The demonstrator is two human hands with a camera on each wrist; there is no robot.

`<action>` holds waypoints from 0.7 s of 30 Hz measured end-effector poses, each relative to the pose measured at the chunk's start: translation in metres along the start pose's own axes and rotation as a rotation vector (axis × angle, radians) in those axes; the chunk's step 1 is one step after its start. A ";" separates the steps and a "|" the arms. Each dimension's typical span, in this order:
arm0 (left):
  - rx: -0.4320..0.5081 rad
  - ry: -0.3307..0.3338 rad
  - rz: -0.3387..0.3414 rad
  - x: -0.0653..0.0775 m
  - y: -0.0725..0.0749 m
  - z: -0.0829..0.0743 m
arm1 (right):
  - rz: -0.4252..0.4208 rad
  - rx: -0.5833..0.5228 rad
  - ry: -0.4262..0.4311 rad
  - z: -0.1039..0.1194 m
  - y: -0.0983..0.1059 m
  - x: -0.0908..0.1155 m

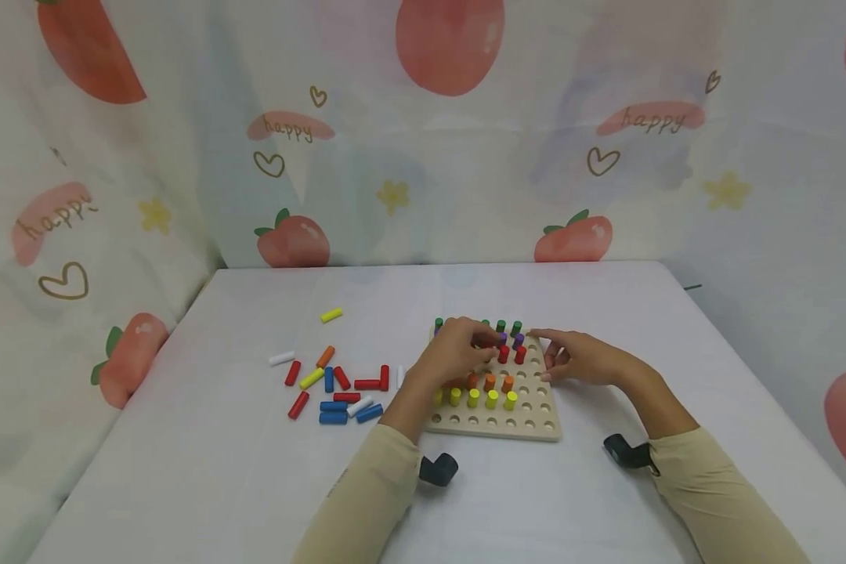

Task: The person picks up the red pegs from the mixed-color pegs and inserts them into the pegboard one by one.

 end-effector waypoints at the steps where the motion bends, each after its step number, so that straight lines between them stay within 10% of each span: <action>1: 0.007 0.007 0.002 0.001 0.002 0.002 | 0.002 -0.002 0.006 0.000 0.000 0.000; 21: -0.120 -0.039 0.074 0.033 0.054 0.028 | -0.004 -0.020 -0.013 -0.001 -0.001 -0.001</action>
Point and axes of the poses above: each hand's wrist, its own x-axis away from the middle knuckle, its own y-axis out of the back of the hand, z = x × y, the point moved 7 cm from there along -x, towards the middle knuckle, and after that the axes turned 1 degree about z, right-handed, at the moved point
